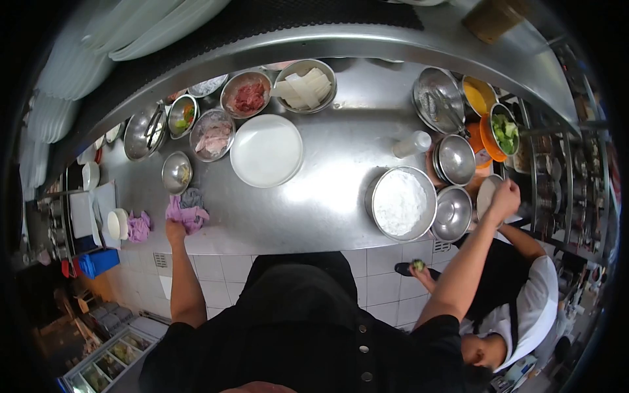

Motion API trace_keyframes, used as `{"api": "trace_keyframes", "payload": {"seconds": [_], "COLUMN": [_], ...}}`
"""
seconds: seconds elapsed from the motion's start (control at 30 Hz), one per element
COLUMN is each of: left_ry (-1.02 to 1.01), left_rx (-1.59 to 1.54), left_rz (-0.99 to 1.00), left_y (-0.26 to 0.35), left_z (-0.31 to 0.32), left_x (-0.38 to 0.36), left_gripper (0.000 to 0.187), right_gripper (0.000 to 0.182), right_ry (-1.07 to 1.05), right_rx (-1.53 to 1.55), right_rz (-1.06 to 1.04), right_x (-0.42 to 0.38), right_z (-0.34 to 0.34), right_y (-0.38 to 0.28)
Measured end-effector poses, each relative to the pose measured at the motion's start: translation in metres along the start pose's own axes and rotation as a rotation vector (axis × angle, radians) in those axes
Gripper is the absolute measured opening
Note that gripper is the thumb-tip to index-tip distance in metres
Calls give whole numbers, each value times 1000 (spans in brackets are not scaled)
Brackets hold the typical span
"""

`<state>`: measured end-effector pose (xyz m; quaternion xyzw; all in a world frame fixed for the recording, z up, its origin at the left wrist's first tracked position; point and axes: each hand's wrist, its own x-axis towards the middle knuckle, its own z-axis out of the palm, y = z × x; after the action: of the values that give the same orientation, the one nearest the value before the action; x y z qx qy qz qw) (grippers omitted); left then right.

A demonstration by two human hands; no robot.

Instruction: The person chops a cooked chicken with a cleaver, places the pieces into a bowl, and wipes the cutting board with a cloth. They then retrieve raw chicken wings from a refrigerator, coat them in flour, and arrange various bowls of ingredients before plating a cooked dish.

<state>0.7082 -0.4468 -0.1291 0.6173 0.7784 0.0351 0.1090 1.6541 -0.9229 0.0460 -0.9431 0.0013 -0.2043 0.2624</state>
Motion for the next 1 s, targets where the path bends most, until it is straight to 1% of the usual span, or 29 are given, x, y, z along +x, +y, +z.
{"api": "trace_keyframes", "payload": {"seconds": [0.03, 0.07, 0.1, 0.13, 0.17, 0.2, 0.23, 0.27, 0.3, 0.33, 0.37, 0.4, 0.43, 0.47, 0.5, 0.53, 0.57, 0.6, 0.67, 0.73, 0.8, 0.83, 0.9, 0.93, 0.97, 1.0], "left_ry": [-5, 50, 107, 180, 255, 217, 178, 74, -20, -115, -200, -196, -167, -133, -119, -208, -298, -285, -350, -346, -354, -340, -328, -331, -331, -335], "left_rx": [-1, 87, 177, 107, 35, 29, 24, 11, 31, 46, 91, 94, 153, 214, 214, 220, 228, 233, 236, 229, 225, 243, 258, 239, 220, 217], "left_rz": [22, -14, -47, 2, 50, 81, 109, 229, 279, 329, 305, 320, 330, 331, 328, 297, 262, 250, 246, 257, 268, 275, 274, 285, 293, 281], "left_y": [24, 57, 88, 110, 128, 144, 151, 136, 138, 140, 160, 161, 157, 156, 163, 167, 169, 170, 172, 171, 164, 165, 165, 163, 161, 160], "left_z": [-15, -32, -45, -50, -51, -44, -38, -11, -1, 8, 4, 12, 24, 33, 30, 21, 12, 11, 8, 10, 10, 11, 13, 14, 15, 15], "left_x": [-13, -36, -60, -82, -102, -120, -132, -134, -144, -153, -177, -183, -187, -188, -186, -186, -187, -187, -186, -183, -184, -186, -184, -182, -180, -181], "left_gripper": [41, 41, 41, 41, 42, 44, 46, 51, 57, 64, 73, 73, 81, 89, 89, 93, 98, 98, 101, 102, 102, 103, 104, 104, 105, 105], "right_gripper": [29, 22, 16, 12, 15, 20, 16, 16, 17, 18, 21, 23, 24, 31, 35, 39, 43, 48, 58, 56, 56, 56, 46, 46, 40, 38], "right_ry": [6, -41, -121, -110, -247, -409, -504, -556, -766, -905, -807, -754, -693, -615, -597, -631, -675, -696, -706, -620, -738, -742, -480, -486, -413, -384], "right_rx": [260, 568, 857, 780, 885, 1263, 1203, 1136, 1217, 1101, 890, 788, 679, 445, 319, 238, 182, 144, 118, 131, -42, -47, -73, -78, 53, 113], "right_rz": [18, 114, 214, 166, 252, 380, 361, 415, 453, 591, 365, 256, 155, -74, -187, -246, -287, -309, -330, -352, -418, -421, -648, -656, -394, -266], "right_x": [-12, -28, -60, -90, -122, -139, -160, -174, -181, -178, -177, -171, -165, -160, -153, -147, -142, -138, -134, -127, -123, -130, -155, -172, -195, -214], "right_z": [9, 20, 15, 7, -7, 35, 55, 92, 127, 161, 211, 251, 290, 317, 325, 319, 311, 301, 287, 295, 311, 322, 348, 348, 345, 326], "right_y": [-23, -50, -102, -152, -209, -221, -252, -281, -299, -324, -340, -341, -343, -344, -352, -358, -362, -364, -365, -362, -358, -346, -324, -316, -311, -308]}}
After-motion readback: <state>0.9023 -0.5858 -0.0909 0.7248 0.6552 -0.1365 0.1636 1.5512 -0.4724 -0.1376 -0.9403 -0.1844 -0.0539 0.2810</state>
